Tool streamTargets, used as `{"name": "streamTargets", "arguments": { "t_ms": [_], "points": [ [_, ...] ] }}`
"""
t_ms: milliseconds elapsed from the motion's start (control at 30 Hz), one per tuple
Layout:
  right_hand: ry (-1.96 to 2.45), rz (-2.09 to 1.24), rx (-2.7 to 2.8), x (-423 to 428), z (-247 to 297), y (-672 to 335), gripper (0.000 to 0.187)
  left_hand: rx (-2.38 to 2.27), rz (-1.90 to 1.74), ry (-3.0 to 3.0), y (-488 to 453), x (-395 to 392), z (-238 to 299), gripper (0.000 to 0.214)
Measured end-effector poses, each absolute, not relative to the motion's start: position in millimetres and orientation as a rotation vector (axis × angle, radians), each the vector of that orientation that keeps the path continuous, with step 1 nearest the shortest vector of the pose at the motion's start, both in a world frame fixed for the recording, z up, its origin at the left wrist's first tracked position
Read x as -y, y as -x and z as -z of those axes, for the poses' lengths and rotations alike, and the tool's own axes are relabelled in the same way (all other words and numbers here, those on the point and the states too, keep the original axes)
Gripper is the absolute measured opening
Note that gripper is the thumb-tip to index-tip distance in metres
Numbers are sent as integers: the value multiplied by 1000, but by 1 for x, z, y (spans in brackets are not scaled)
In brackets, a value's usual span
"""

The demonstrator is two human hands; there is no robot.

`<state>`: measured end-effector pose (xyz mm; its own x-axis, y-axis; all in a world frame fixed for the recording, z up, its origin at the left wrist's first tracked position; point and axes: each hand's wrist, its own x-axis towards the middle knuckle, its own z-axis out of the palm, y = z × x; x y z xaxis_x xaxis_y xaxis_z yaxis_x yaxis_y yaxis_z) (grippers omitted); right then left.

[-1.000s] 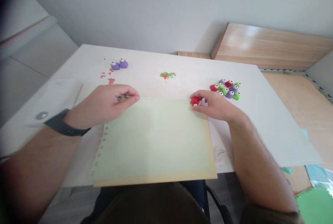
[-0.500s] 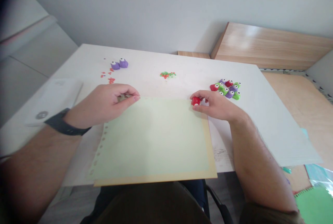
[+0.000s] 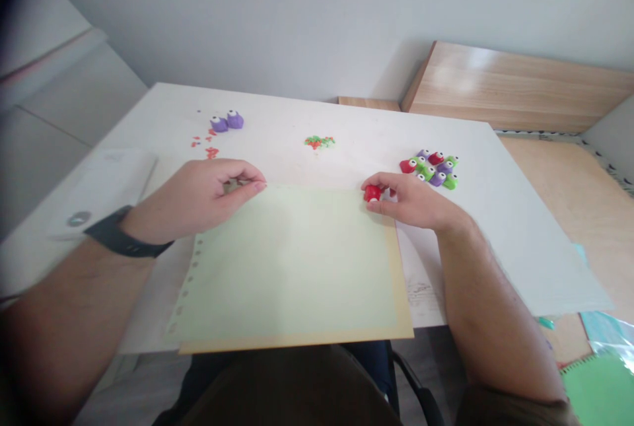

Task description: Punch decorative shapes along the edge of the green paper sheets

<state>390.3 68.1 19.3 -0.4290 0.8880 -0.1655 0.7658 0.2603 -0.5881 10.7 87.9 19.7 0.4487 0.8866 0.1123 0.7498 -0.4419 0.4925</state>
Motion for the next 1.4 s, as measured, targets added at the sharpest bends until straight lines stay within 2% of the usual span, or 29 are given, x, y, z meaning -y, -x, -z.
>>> {"name": "streamTargets", "arguments": {
  "t_ms": [833, 1400],
  "points": [
    [1555, -939, 2220, -64, -23, -380, 20, -1392, -509, -2323, -11, -86, -20, 29],
    [1566, -941, 2216, -64, -23, -383, 24, -1403, -497, -2313, -10, -87, -18, 25]
  ]
}}
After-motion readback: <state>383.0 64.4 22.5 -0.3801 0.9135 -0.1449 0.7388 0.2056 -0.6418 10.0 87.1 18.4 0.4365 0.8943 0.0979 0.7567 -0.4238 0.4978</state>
